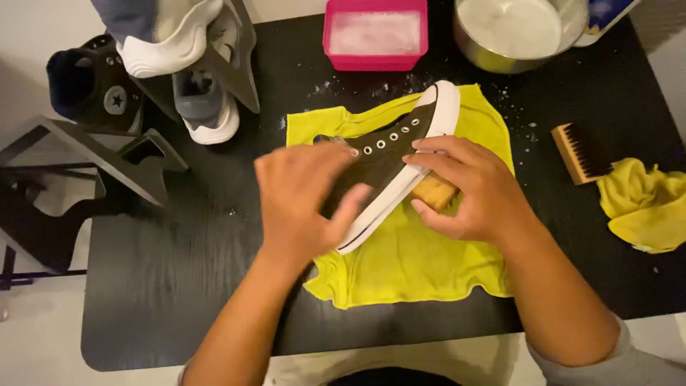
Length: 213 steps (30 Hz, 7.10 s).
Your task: Cleaning a high-top sneaker by scrubbing the sole and canvas with a brush and wiping it with a cloth.
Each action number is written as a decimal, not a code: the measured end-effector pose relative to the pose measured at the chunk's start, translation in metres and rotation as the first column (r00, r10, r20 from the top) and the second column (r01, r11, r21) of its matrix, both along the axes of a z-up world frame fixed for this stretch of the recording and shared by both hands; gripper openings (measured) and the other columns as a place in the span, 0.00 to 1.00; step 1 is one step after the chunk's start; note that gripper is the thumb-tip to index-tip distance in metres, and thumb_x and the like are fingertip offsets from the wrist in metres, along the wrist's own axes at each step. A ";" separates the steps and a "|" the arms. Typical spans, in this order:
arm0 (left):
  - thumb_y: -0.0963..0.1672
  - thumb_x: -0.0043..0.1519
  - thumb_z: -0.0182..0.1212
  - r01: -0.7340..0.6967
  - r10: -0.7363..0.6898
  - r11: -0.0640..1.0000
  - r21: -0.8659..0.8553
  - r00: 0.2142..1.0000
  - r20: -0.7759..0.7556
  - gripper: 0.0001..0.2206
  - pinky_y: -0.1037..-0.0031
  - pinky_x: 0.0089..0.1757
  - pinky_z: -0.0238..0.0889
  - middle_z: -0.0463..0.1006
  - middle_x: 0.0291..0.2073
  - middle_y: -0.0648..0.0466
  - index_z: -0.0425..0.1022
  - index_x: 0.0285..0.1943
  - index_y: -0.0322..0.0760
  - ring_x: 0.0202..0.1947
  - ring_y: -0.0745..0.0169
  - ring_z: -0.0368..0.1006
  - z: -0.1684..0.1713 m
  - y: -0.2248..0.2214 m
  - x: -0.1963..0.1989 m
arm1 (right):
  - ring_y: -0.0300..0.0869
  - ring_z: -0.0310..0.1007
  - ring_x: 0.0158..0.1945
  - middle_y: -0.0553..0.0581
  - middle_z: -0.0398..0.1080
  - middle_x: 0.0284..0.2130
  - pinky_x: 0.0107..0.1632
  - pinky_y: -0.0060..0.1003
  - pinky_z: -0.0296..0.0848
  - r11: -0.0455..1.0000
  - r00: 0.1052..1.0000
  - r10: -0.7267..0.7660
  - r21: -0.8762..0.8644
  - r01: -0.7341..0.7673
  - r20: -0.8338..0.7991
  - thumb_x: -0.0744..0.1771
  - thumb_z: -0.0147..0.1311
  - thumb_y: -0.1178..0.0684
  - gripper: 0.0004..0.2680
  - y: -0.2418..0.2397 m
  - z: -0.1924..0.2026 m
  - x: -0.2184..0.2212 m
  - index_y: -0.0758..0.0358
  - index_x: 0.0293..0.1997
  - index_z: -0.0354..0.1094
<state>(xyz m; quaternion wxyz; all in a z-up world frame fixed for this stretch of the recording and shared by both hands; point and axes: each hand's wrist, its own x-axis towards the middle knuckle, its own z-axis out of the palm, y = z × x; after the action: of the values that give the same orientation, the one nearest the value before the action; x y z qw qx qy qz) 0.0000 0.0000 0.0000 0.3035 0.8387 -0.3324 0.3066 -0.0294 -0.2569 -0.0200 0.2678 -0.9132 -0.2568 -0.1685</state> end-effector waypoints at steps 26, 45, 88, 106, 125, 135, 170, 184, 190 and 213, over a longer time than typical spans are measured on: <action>0.51 0.62 0.69 -0.199 0.058 0.958 -0.206 0.840 -0.540 0.30 0.71 0.27 0.45 0.46 0.16 0.61 0.45 0.22 0.42 0.22 0.68 0.43 -0.052 -0.001 0.016 | 0.51 0.66 0.50 0.56 0.70 0.44 0.54 0.50 0.65 0.999 0.910 0.034 -0.042 -0.018 0.412 0.62 0.75 0.42 0.15 0.018 -0.020 0.003 0.56 0.45 0.75; 0.50 0.63 0.69 -0.135 0.047 0.973 -0.186 0.908 -0.415 0.29 0.69 0.27 0.44 0.48 0.16 0.60 0.46 0.23 0.41 0.23 0.67 0.43 -0.053 -0.001 0.015 | 0.51 0.67 0.49 0.55 0.69 0.41 0.57 0.54 0.57 0.993 0.910 -0.114 0.016 0.118 0.399 0.63 0.66 0.50 0.06 0.012 -0.022 0.007 0.55 0.37 0.75; 0.49 0.58 0.73 -0.148 -0.033 0.932 -0.330 0.874 -0.484 0.25 0.75 0.21 0.56 0.62 0.07 0.54 0.60 0.15 0.41 0.13 0.60 0.62 -0.050 -0.001 0.018 | 0.52 0.64 0.50 0.51 0.72 0.43 0.61 0.50 0.64 0.990 0.902 -0.120 0.116 0.078 0.414 0.63 0.69 0.44 0.11 0.003 -0.035 0.012 0.52 0.44 0.78; 0.48 0.60 0.72 -0.142 -0.018 0.942 -0.306 0.884 -0.466 0.26 0.77 0.21 0.55 0.59 0.07 0.54 0.56 0.16 0.43 0.13 0.63 0.61 -0.056 0.000 0.015 | 0.50 0.68 0.45 0.52 0.74 0.38 0.59 0.50 0.64 0.997 0.848 0.062 0.012 -0.080 0.527 0.63 0.65 0.41 0.08 0.012 -0.032 0.010 0.50 0.36 0.75; 0.50 0.63 0.69 -0.123 0.048 0.975 -0.186 0.929 -0.366 0.29 0.69 0.26 0.45 0.48 0.15 0.58 0.47 0.23 0.40 0.22 0.65 0.43 -0.057 0.000 0.016 | 0.49 0.66 0.48 0.50 0.71 0.41 0.53 0.50 0.60 0.997 0.888 0.049 -0.071 -0.018 0.457 0.62 0.67 0.49 0.08 0.031 -0.025 0.004 0.50 0.39 0.72; 0.50 0.63 0.69 -0.090 0.037 0.981 -0.172 0.957 -0.287 0.30 0.68 0.27 0.47 0.45 0.16 0.56 0.46 0.23 0.39 0.23 0.60 0.40 -0.057 -0.004 0.010 | 0.51 0.69 0.47 0.55 0.71 0.42 0.61 0.51 0.55 0.993 0.949 -0.028 0.115 -0.009 0.313 0.62 0.69 0.52 0.11 0.011 -0.017 0.003 0.59 0.42 0.72; 0.51 0.63 0.69 -0.111 0.061 0.983 -0.144 0.947 -0.315 0.29 0.69 0.28 0.46 0.48 0.16 0.58 0.47 0.23 0.41 0.23 0.63 0.43 -0.057 -0.004 0.008 | 0.54 0.63 0.51 0.60 0.69 0.43 0.60 0.53 0.55 0.979 0.889 -0.200 0.127 0.161 0.412 0.65 0.68 0.57 0.07 -0.005 -0.017 0.003 0.64 0.42 0.74; 0.51 0.63 0.68 -0.099 0.040 0.981 -0.166 0.944 -0.327 0.30 0.69 0.27 0.43 0.47 0.16 0.58 0.46 0.23 0.40 0.23 0.64 0.41 -0.053 -0.004 0.011 | 0.54 0.62 0.51 0.62 0.69 0.42 0.59 0.53 0.57 0.984 0.873 -0.175 0.107 0.141 0.454 0.65 0.69 0.55 0.08 -0.014 -0.026 0.011 0.67 0.41 0.75; 0.50 0.64 0.67 -0.080 0.023 0.982 -0.168 0.948 -0.316 0.28 0.68 0.26 0.46 0.50 0.14 0.56 0.48 0.22 0.39 0.21 0.63 0.43 -0.054 -0.002 0.009 | 0.50 0.68 0.46 0.56 0.73 0.41 0.55 0.50 0.59 0.992 0.877 0.094 -0.118 -0.043 0.471 0.62 0.73 0.47 0.10 -0.008 -0.030 0.011 0.52 0.40 0.75; 0.50 0.64 0.68 -0.094 0.039 0.983 -0.160 0.947 -0.318 0.29 0.66 0.27 0.48 0.51 0.14 0.55 0.47 0.23 0.39 0.19 0.62 0.47 -0.055 -0.002 0.011 | 0.50 0.62 0.50 0.53 0.74 0.42 0.53 0.49 0.60 0.981 0.860 0.172 -0.161 -0.107 0.480 0.63 0.73 0.42 0.12 0.009 -0.026 0.006 0.50 0.44 0.75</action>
<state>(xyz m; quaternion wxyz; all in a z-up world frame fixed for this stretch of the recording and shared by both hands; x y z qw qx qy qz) 0.0115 -0.0018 -0.0546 0.4135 0.8580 -0.2236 0.2071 -0.0239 -0.2479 -0.0457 0.1458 -0.8344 -0.3923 -0.3587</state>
